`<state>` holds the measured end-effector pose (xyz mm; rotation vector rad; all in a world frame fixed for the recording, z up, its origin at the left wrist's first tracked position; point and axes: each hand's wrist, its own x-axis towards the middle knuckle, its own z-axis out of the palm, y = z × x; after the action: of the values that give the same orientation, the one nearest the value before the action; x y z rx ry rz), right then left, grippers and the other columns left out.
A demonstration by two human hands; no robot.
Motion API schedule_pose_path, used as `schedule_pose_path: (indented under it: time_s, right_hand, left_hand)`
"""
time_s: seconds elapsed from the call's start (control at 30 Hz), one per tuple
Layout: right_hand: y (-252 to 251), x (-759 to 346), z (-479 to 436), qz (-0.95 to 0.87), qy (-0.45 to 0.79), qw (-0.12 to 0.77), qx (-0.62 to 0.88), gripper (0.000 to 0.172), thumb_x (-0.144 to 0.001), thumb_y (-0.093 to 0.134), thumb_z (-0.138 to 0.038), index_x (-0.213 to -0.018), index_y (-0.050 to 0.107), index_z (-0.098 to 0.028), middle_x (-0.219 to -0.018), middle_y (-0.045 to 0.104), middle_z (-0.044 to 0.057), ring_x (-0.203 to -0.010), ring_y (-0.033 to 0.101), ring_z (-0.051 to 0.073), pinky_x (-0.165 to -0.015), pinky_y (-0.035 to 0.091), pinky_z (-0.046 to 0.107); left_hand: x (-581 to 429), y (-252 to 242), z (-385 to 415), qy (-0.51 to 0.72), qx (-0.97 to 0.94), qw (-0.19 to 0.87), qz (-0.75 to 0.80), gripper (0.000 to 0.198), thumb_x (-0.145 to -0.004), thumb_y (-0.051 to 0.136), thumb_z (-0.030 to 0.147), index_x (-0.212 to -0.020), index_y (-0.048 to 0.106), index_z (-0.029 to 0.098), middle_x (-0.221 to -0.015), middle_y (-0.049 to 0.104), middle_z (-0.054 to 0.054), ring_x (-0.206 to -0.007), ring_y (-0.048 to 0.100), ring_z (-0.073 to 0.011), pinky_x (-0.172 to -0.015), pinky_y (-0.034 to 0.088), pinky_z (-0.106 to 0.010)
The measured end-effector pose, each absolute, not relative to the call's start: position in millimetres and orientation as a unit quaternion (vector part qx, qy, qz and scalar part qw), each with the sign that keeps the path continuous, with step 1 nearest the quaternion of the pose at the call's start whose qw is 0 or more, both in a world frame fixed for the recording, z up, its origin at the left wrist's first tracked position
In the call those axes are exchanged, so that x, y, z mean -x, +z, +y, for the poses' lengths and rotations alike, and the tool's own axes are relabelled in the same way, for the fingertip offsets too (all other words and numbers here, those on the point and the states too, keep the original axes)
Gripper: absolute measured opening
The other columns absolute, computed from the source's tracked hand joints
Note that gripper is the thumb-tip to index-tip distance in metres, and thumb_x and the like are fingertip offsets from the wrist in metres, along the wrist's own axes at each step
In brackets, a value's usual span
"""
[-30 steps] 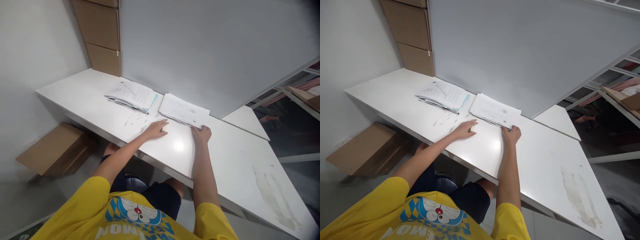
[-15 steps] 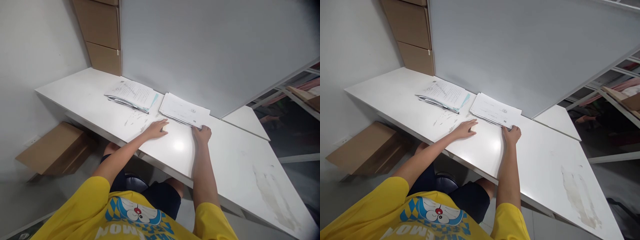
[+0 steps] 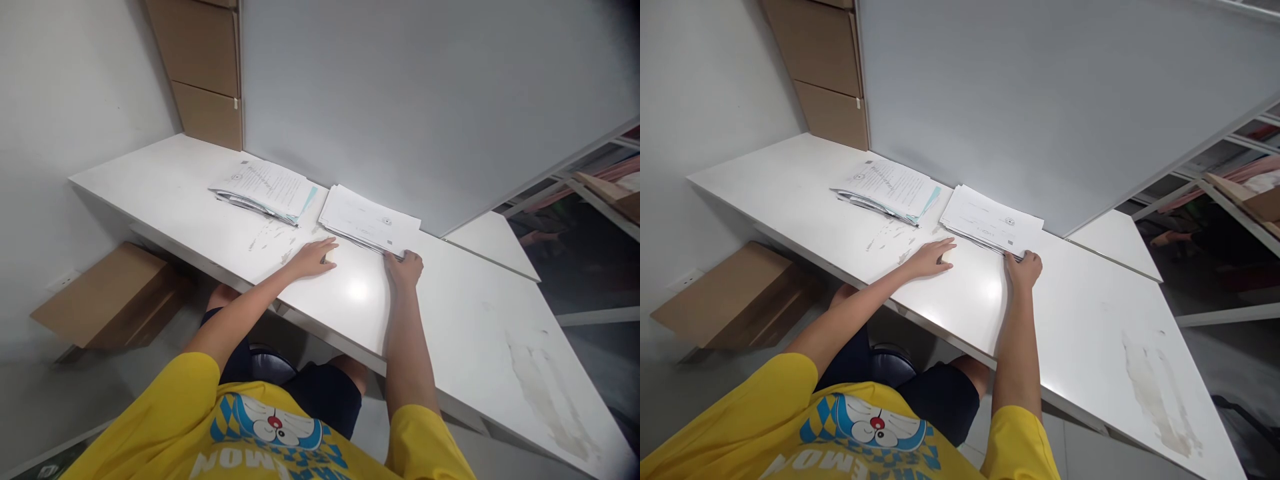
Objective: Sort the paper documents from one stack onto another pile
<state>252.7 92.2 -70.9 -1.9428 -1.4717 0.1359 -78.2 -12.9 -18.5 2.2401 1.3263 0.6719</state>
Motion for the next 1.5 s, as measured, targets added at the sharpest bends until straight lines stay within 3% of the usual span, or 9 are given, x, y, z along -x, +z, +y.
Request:
schedule_pose_path:
  time_s: [0.27,0.9,1.17,1.37,1.5]
  right_hand:
    - [-69.3,-252.2,91.5,-0.566,0.063,0.336,0.751,0.070,-0.073,0.063,-0.059,-0.124,0.059,-0.011,-0.134,0.053,0.022,-0.129,0.043,0.037,-0.115,0.030,0.051]
    - [-70.4,-253.4,92.1,-0.572,0.057,0.342,0.743,0.063,-0.073,0.064,-0.058,-0.119,0.058,-0.015,-0.129,0.055,0.020,-0.127,0.045,0.038,-0.112,0.033,0.054]
    - [-66.1,-252.3,91.7,-0.578,0.045,0.307,0.755,0.068,-0.075,0.061,-0.059,-0.123,0.059,-0.011,-0.132,0.057,0.023,-0.129,0.047,0.038,-0.114,0.030,0.053]
    - [-68.2,-252.6,91.9,-0.576,0.038,0.317,0.753,0.064,-0.073,0.062,-0.059,-0.121,0.061,-0.016,-0.128,0.059,0.020,-0.126,0.048,0.037,-0.113,0.031,0.055]
    - [-68.5,-252.8,92.6,-0.575,0.030,0.323,0.751,0.068,-0.072,0.061,-0.061,-0.121,0.062,-0.014,-0.128,0.059,0.021,-0.125,0.049,0.037,-0.113,0.032,0.053]
  left_hand:
    - [78.4,-16.9,-13.8,0.242,-0.810,0.232,0.481,0.064,-0.095,0.049,0.052,-0.154,0.039,0.031,-0.169,0.024,0.000,-0.154,0.029,-0.0260,-0.124,0.026,-0.042]
    - [77.8,-19.1,-12.1,0.245,-0.809,0.226,0.483,0.063,-0.094,0.048,0.053,-0.153,0.040,0.031,-0.169,0.025,0.001,-0.153,0.030,-0.0262,-0.124,0.026,-0.042]
    - [77.6,-18.7,-13.0,0.244,-0.812,0.229,0.478,0.064,-0.094,0.047,0.055,-0.154,0.039,0.031,-0.169,0.024,0.001,-0.153,0.029,-0.0269,-0.123,0.027,-0.042]
    - [78.5,-20.2,-10.8,0.245,-0.811,0.222,0.483,0.064,-0.094,0.048,0.054,-0.154,0.040,0.031,-0.169,0.025,0.001,-0.153,0.030,-0.0268,-0.123,0.027,-0.042]
    - [75.8,-18.7,-11.6,0.240,-0.811,0.231,0.481,0.069,-0.095,0.047,0.061,-0.157,0.035,0.032,-0.169,0.025,0.001,-0.155,0.026,-0.0284,-0.125,0.024,-0.044]
